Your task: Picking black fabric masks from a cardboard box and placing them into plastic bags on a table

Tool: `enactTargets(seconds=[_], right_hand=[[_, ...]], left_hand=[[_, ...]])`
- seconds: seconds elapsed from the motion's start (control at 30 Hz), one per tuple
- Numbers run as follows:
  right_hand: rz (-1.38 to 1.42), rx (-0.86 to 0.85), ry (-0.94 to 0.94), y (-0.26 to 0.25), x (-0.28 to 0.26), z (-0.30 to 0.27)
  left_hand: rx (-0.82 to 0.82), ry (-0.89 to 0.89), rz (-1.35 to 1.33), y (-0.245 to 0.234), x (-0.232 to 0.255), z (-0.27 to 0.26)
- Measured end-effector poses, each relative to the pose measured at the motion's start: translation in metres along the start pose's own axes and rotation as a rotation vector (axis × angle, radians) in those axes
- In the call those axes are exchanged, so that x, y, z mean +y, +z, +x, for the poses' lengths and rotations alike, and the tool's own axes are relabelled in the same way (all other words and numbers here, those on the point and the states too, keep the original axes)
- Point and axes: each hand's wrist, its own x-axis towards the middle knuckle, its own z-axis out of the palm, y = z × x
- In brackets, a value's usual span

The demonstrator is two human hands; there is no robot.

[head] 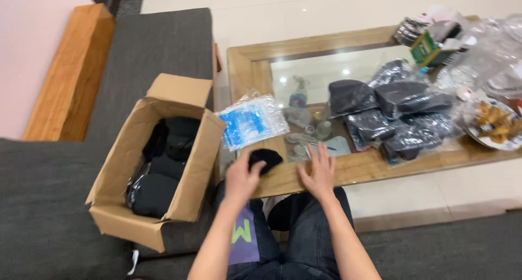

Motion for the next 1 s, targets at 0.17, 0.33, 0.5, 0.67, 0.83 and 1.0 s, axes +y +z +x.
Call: enactTargets(seconds=[0.17, 0.33, 0.5, 0.67, 0.83, 1.0], right_hand=[[0.68, -0.12, -0.1, -0.041, -0.034, -0.011], [0.95, -0.156, 0.077, -0.026, -0.022, -0.016], [0.939, -0.144, 0.186, -0.005, -0.015, -0.023], [0.935, -0.105, 0.163, -0.016, -0.028, -0.026], [0.927, -0.143, 0.15, -0.012, -0.022, -0.032], [0.892, -0.115, 0.154, -0.015, -0.023, -0.048]], left_hand=[[-0.201, 0.245, -0.008, 0.046, 0.017, -0.002], [-0.243, 0.427, 0.067, 0.042, 0.037, -0.004], [-0.235, 0.428, 0.222, 0.059, 0.017, -0.016], [-0.16, 0.486, 0.226, 0.056, 0.029, -0.023], [-0.187, 0.451, 0.23, 0.058, 0.024, -0.026], [-0.168, 0.51, 0.271, 0.064, 0.019, -0.033]])
